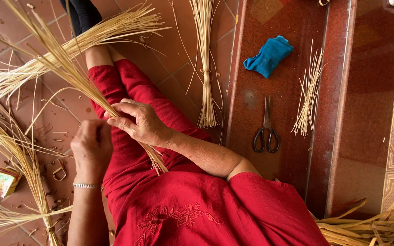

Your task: The person sits on a tiled floor and repeatedly gathers bundles of dried straw, trims the ends with scissors, and ties them into neat bundles. The person handles the straw by hand and uses scissors to cut the ends, then secures each bundle with a thin straw tie.

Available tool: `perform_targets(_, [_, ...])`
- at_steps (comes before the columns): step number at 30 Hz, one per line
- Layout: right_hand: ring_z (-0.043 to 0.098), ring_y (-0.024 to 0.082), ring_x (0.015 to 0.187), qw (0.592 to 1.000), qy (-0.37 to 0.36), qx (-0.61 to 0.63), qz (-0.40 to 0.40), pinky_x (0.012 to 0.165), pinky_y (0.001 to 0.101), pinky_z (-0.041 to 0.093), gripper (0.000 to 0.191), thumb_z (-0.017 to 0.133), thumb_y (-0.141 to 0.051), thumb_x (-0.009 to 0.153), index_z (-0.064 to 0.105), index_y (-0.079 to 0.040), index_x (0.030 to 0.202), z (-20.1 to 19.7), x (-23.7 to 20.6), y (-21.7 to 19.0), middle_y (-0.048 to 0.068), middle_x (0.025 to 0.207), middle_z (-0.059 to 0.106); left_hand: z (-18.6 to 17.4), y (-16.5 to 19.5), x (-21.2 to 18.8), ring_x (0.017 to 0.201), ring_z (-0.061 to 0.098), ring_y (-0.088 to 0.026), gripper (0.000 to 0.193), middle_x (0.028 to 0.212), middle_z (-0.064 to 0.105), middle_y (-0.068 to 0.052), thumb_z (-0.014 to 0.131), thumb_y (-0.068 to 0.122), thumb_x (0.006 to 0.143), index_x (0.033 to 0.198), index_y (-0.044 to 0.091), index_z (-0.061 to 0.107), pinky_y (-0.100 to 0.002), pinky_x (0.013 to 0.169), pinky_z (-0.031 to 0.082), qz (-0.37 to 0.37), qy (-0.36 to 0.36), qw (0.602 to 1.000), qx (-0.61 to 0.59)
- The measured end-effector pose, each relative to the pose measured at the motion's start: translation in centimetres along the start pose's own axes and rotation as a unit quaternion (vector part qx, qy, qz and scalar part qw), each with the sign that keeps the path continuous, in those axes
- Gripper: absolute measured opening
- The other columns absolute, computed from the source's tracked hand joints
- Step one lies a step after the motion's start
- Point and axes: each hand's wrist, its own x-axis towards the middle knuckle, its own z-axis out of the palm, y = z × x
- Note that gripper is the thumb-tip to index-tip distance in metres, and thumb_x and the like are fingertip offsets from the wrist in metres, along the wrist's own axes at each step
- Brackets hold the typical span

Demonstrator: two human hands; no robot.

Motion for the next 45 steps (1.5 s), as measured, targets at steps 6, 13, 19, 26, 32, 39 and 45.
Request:
perform_targets(6, [0.072, 0.011, 0.094, 0.999, -0.001, 0.019, -0.026, 0.086, 0.026, 0.059, 0.021, 0.074, -0.016, 0.1, 0.071, -0.008, 0.119, -0.4, 0.2, 0.1, 0.003, 0.106, 0.073, -1.8, 0.6, -1.5, 0.071, 0.052, -0.01, 0.004, 0.083, 0.061, -0.001, 0.068, 0.003, 0.098, 0.1, 0.0, 0.067, -0.026, 0.062, 0.045, -0.121, -0.171, 0.913, -0.349])
perform_targets(13, [0.066, 0.011, 0.083, 1.0, -0.015, 0.008, 0.005, 0.075, 0.0262, 0.056, 0.023, 0.073, -0.018, 0.101, 0.072, -0.009, 0.122, 0.0, 0.1, -0.6, 0.001, 0.095, 0.068, 0.2, -0.8, -0.7, 0.069, 0.053, -0.007, 0.013, 0.084, 0.062, -0.001, 0.067, 0.01, 0.112, 0.107, 0.0, 0.062, -0.025, 0.067, 0.044, -0.193, 0.039, 0.904, -0.38])
perform_targets(19, [0.061, 0.01, 0.076, 0.995, 0.024, -0.066, -0.071, 0.076, 0.0261, 0.052, 0.025, 0.074, -0.023, 0.1, 0.072, -0.01, 0.121, -0.5, 0.3, -0.4, 0.0, 0.092, 0.063, 1.1, 0.1, -0.8, 0.073, 0.063, -0.014, 0.009, 0.095, 0.065, -0.007, 0.071, 0.008, 0.104, 0.104, 0.003, 0.064, -0.034, 0.067, 0.05, 0.023, -0.011, 1.0, 0.002])
perform_targets(26, [0.055, 0.009, 0.069, 0.998, -0.014, -0.018, -0.05, 0.069, 0.0263, 0.048, 0.026, 0.073, -0.023, 0.101, 0.073, -0.012, 0.125, -0.6, 0.3, 0.3, -0.001, 0.083, 0.059, -0.9, -0.9, -1.6, 0.071, 0.052, -0.007, 0.007, 0.082, 0.061, 0.0, 0.067, 0.005, 0.099, 0.098, -0.001, 0.067, -0.023, 0.063, 0.043, -0.209, -0.11, 0.798, -0.554])
perform_targets(32, [0.053, 0.009, 0.068, 0.996, 0.008, -0.056, -0.067, 0.064, 0.0252, 0.047, 0.028, 0.075, -0.021, 0.1, 0.072, -0.012, 0.126, -0.1, 0.5, 0.5, 0.0, 0.081, 0.057, 1.3, -1.1, -0.4, 0.07, 0.049, -0.007, 0.01, 0.088, 0.06, -0.001, 0.065, 0.008, 0.106, 0.112, 0.001, 0.061, -0.024, 0.062, 0.04, -0.17, 0.046, 0.892, -0.415])
perform_targets(39, [0.06, 0.013, 0.079, 0.993, 0.022, -0.069, -0.097, 0.073, 0.0264, 0.052, 0.028, 0.073, -0.02, 0.1, 0.071, -0.006, 0.125, -1.3, 0.3, 0.6, 0.004, 0.093, 0.066, 1.0, 2.0, 0.4, 0.067, 0.065, -0.033, 0.01, 0.085, 0.065, -0.015, 0.072, 0.006, 0.092, 0.1, 0.004, 0.065, -0.041, 0.059, 0.052, 0.024, -0.012, 1.0, 0.005])
perform_targets(45, [0.056, 0.012, 0.079, 0.994, -0.014, -0.074, -0.082, 0.074, 0.0269, 0.051, 0.029, 0.072, -0.018, 0.101, 0.072, -0.004, 0.126, -1.7, 0.4, 0.9, 0.004, 0.088, 0.061, -0.7, 2.7, 0.9, 0.071, 0.068, -0.029, 0.007, 0.082, 0.069, -0.011, 0.073, 0.008, 0.088, 0.092, 0.004, 0.069, -0.038, 0.062, 0.053, 0.083, -0.056, 0.99, -0.099])
